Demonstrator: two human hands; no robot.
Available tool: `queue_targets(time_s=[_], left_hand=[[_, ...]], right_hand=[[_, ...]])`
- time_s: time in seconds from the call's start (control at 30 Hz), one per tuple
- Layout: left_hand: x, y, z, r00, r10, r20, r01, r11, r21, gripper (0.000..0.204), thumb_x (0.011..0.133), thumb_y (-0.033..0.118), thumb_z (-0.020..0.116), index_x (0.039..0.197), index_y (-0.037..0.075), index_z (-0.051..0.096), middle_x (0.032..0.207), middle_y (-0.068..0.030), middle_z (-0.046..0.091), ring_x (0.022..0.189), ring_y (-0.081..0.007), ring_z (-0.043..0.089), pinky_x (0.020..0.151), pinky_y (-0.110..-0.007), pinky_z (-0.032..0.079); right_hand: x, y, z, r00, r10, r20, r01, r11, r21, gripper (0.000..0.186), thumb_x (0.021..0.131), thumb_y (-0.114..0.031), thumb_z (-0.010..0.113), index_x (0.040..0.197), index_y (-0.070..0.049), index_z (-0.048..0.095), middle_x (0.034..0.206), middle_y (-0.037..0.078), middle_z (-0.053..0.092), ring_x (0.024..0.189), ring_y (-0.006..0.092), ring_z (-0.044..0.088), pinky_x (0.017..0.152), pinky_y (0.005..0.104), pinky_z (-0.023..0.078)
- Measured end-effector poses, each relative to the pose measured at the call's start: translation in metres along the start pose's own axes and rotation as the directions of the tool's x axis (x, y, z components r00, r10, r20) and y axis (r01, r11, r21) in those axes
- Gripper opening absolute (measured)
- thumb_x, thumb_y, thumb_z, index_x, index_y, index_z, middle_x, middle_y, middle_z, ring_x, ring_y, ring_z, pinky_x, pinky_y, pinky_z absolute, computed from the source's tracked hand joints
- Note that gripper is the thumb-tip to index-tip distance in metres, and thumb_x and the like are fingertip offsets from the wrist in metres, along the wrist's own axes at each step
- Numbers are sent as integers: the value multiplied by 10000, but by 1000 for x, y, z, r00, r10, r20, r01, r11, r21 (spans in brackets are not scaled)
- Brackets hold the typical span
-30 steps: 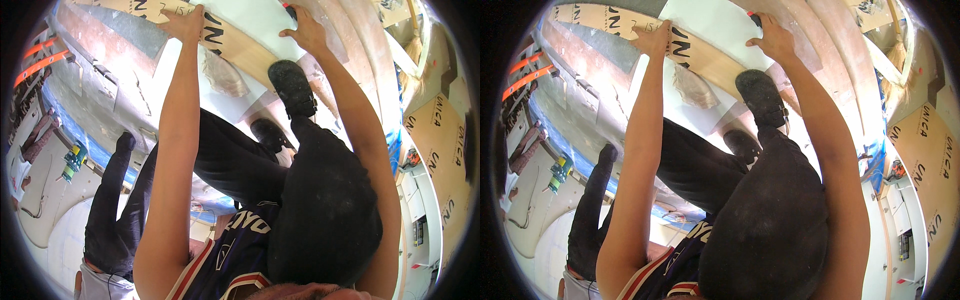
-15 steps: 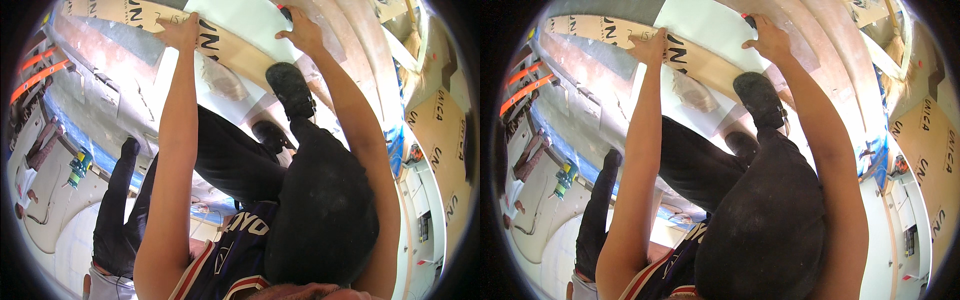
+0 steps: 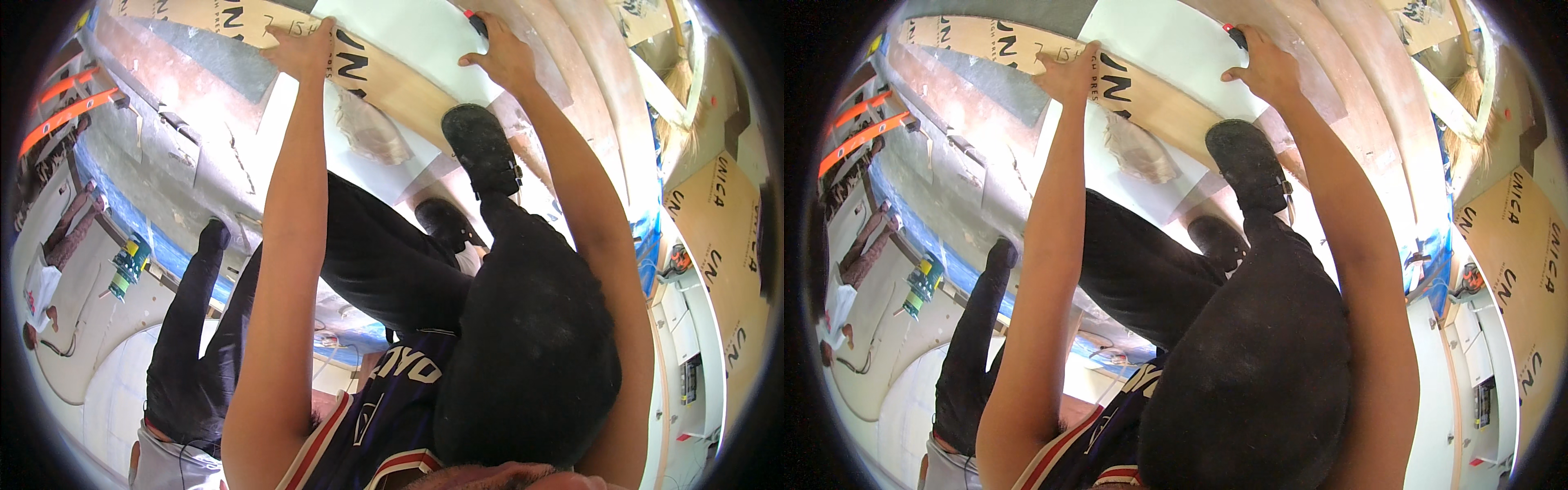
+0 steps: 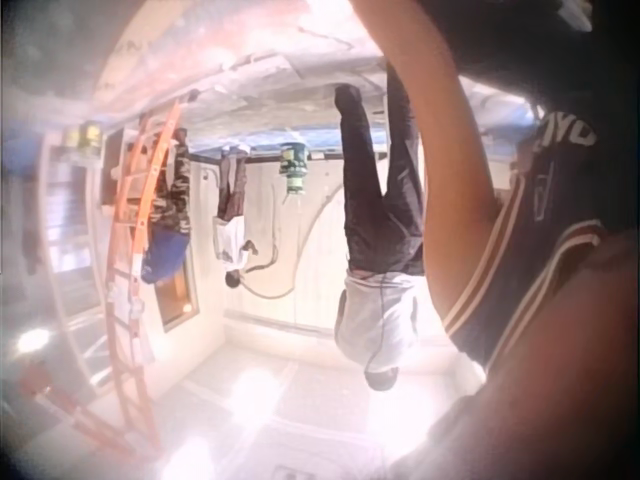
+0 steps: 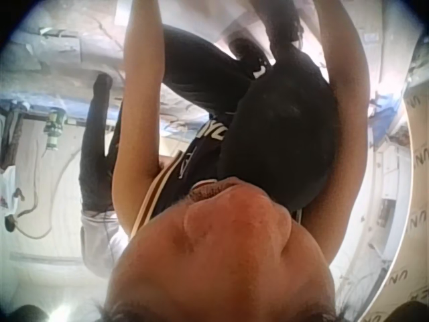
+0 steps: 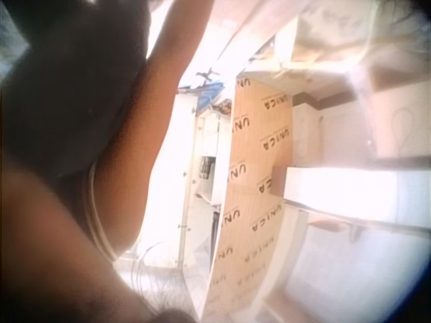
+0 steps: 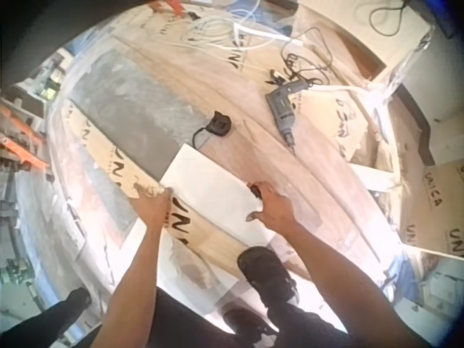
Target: The person cuts a strip of material from a larger sheet using a utility knife while holding it in place by hand and with a foot.
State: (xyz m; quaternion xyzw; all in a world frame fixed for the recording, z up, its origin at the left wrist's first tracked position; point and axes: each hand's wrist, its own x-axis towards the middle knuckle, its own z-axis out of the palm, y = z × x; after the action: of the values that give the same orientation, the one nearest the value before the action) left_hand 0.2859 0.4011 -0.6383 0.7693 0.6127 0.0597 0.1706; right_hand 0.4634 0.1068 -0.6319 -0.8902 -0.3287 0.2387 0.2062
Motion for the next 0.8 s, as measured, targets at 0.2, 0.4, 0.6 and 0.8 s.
queue_targets(time_s=[0.2, 0.4, 0.6, 0.8], left_hand=[[-1, 0, -3, 1000, 24, -7, -24, 1000, 13, 1321, 600, 657, 866, 1534, -118, 344, 1306, -431, 446, 1188, -522, 582, 967, -486, 548], [-5, 10, -7, 1000, -11, 19, 10, 1000, 22, 1319, 599, 643, 869, 1533, -121, 337, 1261, -394, 464, 1122, -499, 615, 916, -478, 567], [-4, 4, -6, 1000, -1, 9, 1, 1000, -16, 1293, 619, 629, 857, 1534, -120, 334, 1266, -393, 459, 1151, -497, 601, 944, -479, 558], [1, -3, -2, 999, 22, -36, -19, 998, 67, 1307, 624, 653, 854, 1534, -124, 330, 1330, -446, 418, 1212, -521, 576, 973, -476, 547]], right_hand=[[-1, -8, -4, 1000, 21, 10, -20, 1000, -17, 903, 695, -422, 893, 1460, -185, 477, 1430, 41, 597, 1240, 303, 629, 969, 462, 532], [-1, -4, -5, 1000, 21, 12, -21, 1000, -12, 924, 688, -430, 903, 1468, -178, 475, 1449, 54, 586, 1258, 307, 617, 974, 463, 531], [-3, -3, -2, 1000, 1, 5, -1, 1000, -22, 884, 697, -402, 892, 1448, -180, 482, 1455, 29, 574, 1273, 291, 607, 974, 462, 532], [1, -8, -5, 1000, 0, 31, 1, 1000, -19, 915, 698, -422, 895, 1469, -161, 476, 1456, 55, 580, 1263, 308, 613, 995, 456, 523]])
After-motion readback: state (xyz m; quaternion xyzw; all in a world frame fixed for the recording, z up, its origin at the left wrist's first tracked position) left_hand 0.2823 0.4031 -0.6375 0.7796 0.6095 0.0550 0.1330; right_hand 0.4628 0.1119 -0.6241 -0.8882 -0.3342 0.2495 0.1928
